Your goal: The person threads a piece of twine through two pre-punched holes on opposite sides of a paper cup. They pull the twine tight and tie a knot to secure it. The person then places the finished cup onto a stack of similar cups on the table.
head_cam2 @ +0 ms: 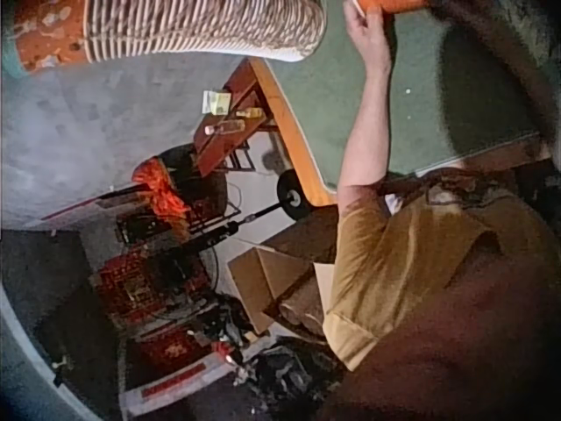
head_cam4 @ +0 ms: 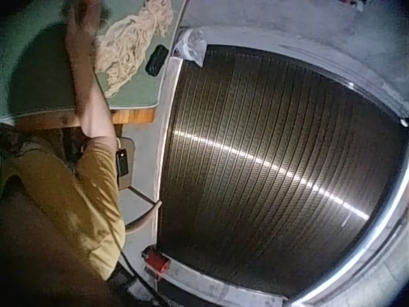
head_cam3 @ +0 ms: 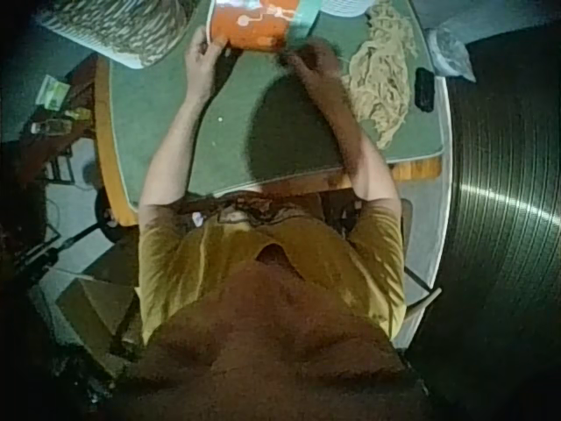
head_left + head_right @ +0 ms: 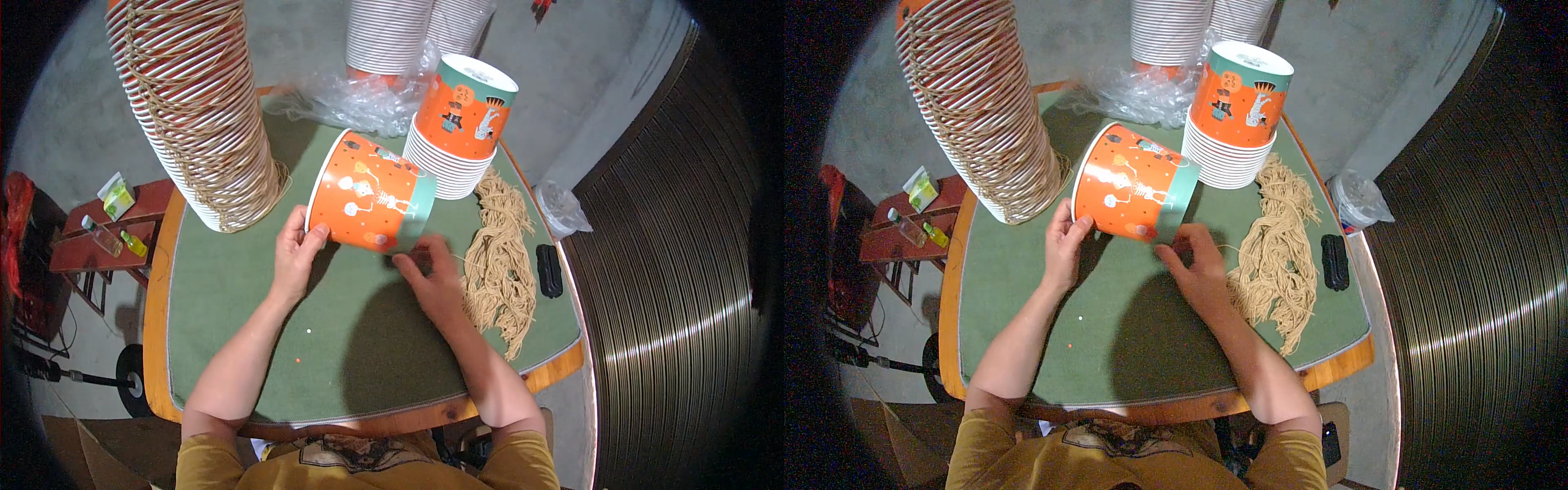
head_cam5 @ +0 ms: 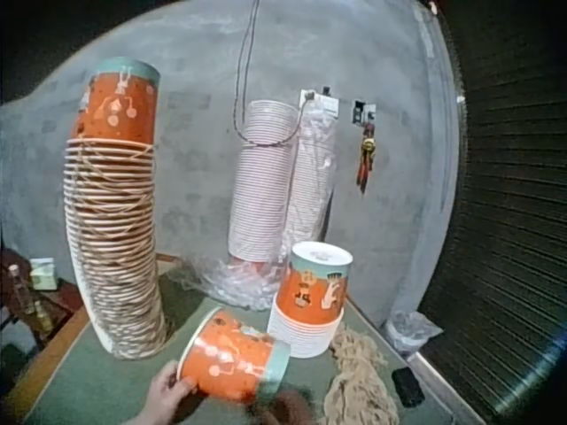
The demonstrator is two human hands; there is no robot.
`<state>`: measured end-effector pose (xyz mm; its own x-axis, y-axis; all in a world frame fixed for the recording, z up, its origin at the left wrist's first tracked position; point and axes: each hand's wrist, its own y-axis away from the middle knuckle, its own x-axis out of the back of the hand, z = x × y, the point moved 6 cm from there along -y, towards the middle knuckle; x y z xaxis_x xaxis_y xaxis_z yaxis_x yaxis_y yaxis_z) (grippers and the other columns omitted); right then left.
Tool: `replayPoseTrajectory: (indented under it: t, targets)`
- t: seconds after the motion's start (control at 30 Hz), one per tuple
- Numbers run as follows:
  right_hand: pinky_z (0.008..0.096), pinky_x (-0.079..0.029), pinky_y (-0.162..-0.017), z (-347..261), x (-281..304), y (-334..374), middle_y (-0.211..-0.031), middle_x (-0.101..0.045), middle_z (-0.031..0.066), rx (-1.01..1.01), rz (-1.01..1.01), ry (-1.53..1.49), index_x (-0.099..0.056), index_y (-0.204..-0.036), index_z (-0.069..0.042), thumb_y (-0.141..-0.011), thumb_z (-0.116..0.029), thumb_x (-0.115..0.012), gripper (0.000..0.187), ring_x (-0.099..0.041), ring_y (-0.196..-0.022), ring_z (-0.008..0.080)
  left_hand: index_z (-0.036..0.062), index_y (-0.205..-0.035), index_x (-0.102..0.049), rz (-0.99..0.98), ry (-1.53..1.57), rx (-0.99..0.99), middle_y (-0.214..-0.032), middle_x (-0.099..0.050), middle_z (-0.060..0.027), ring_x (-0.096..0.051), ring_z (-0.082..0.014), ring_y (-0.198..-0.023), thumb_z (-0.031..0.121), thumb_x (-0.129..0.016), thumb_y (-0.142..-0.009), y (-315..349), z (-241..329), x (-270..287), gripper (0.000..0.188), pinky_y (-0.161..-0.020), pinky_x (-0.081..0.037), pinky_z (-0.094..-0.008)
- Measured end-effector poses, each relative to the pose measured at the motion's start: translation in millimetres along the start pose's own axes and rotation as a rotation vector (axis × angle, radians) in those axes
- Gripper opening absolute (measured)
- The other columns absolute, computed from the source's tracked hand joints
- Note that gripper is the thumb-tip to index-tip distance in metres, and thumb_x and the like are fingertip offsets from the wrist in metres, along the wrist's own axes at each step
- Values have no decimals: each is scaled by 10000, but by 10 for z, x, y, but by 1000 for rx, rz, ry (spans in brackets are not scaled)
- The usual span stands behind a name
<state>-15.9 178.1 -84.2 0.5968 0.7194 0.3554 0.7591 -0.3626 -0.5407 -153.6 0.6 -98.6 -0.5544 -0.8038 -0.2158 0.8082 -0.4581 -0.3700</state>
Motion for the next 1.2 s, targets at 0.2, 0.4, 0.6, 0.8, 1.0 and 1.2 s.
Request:
replayPoseTrajectory:
  t: [0.2, 0.4, 0.6, 0.8, 1.0, 1.2]
  targets:
    - [339, -462, -668, 113, -47, -6, -818, -537, 104, 27, -91, 151, -538, -923, -11, -861, -96, -672, 170, -545, -721, 235, 65, -986, -547, 52, 72, -14, -893, -547, 39, -488, -41, -829, 132, -570, -938, -30, 20, -23, 85, -768, -402, -220]
    - [305, -469, -673, 256, 15, 52, -820, -551, 75, -139, 23, -196, -545, -930, -21, -882, -106, -665, 155, -554, -719, 160, 30, -1124, -540, -53, -58, 2, -1047, -596, -10, -538, -82, -971, 141, -561, -933, -11, -25, -3, 221, -894, -403, -260]
    - [305, -479, -698, 87, -17, 25, -845, -557, 81, -129, -45, -19, -542, -972, -26, -869, -115, -678, 192, -571, -753, 168, 39, -1120, -562, -16, 18, -14, -1061, -599, -7, -536, -83, -987, 162, -555, -956, 1, -3, -44, 205, -907, -405, -276]
    - [326, -483, -736, -28, -20, 28, -876, -557, 107, 21, -87, 65, -540, -967, -28, -844, -95, -691, 206, -586, -799, 227, 46, -1097, -564, 79, 77, -76, -1010, -596, 5, -537, -69, -913, 240, -546, -991, -34, 121, 25, 221, -832, -430, -253]
    - [329, -485, -720, -462, 20, -180, -871, -573, 110, 160, 38, -33, -557, -946, -28, -850, -94, -690, 177, -593, -792, 233, 72, -1062, -577, 256, 120, -63, -963, -609, 13, -563, -61, -857, 373, -507, -1003, -166, 374, 30, 315, -754, -479, -259]
    - [348, -490, -756, -1041, 179, -692, -869, -594, 107, 397, 6, 27, -595, -976, -35, -852, -103, -678, 164, -606, -832, 244, 50, -1080, -600, 309, 140, -111, -962, -632, -11, -592, -70, -823, 327, -499, -1009, -594, 954, 58, 303, -731, -497, -256]
